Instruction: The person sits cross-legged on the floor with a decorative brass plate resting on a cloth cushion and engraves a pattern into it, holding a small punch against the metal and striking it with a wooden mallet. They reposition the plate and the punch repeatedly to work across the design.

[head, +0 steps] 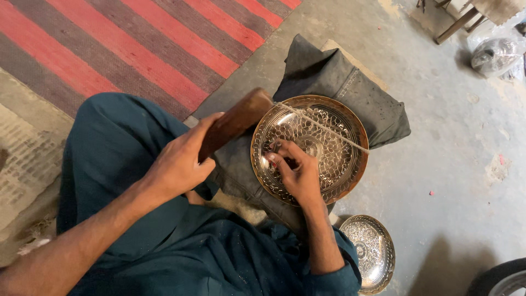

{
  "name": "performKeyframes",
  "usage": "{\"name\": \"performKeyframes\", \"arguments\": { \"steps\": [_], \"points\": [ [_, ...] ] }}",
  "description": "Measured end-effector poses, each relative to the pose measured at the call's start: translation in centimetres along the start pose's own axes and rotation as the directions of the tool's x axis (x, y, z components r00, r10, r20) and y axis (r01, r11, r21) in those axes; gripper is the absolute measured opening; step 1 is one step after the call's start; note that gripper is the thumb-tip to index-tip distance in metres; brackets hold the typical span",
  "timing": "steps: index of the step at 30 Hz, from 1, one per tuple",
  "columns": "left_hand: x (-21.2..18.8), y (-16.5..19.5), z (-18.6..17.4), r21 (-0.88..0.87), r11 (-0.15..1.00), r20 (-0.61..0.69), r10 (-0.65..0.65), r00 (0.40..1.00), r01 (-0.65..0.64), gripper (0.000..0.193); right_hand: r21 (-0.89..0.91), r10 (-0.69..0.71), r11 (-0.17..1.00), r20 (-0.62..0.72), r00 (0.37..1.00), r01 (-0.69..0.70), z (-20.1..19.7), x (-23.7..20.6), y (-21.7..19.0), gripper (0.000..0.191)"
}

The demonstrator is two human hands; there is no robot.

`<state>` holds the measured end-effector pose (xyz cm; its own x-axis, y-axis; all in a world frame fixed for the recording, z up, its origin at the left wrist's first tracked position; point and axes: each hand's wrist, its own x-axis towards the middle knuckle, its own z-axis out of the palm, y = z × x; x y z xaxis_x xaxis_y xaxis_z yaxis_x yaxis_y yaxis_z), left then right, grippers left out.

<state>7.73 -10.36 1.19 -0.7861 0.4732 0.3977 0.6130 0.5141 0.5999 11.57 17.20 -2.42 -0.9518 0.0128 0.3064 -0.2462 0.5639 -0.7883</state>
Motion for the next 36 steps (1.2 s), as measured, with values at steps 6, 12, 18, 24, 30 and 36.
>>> {"name": "performKeyframes", "arguments": {
  "steps": [6,12,18,24,30,36],
  "points": [
    [0.2,-0.4,0.2,0.325,0.945,0.098,0.010,0.995,-0.041,0.087,0.000,-0.005,1.000,0.005,1.000,0.005,0.0,0.1,-0.1,0.029],
    [0.0,-0.5,0.1,0.356,0.932,0.051,0.061,0.997,-0.075,0.082,0.000,0.001,1.000,0.005,1.000,-0.001,-0.2,0.0,-0.3,0.030],
    [-0.1,-0.6,0.1,0.324,0.943,0.019,0.071,0.997,-0.074,0.081,-0.021,-0.005,1.000,0.012,1.000,0.005,-0.3,0.0,-0.2,0.029],
    [0.0,-0.7,0.1,0.330,0.942,0.007,0.058,0.998,-0.057,0.083,-0.004,0.009,1.000,0.032,0.999,-0.009,-0.4,0.0,-0.3,0.031],
    [0.0,-1.2,0.5,0.262,0.963,-0.009,0.063,0.998,-0.058,0.084,-0.016,-0.004,1.000,0.036,0.999,0.005,-0.5,0.1,-0.5,0.029],
    [0.4,-1.5,0.6,0.266,0.961,0.001,0.071,0.998,-0.068,0.083,-0.044,0.031,0.999,0.056,0.998,-0.029,-0.5,0.1,-0.6,0.029]
  ]
}}
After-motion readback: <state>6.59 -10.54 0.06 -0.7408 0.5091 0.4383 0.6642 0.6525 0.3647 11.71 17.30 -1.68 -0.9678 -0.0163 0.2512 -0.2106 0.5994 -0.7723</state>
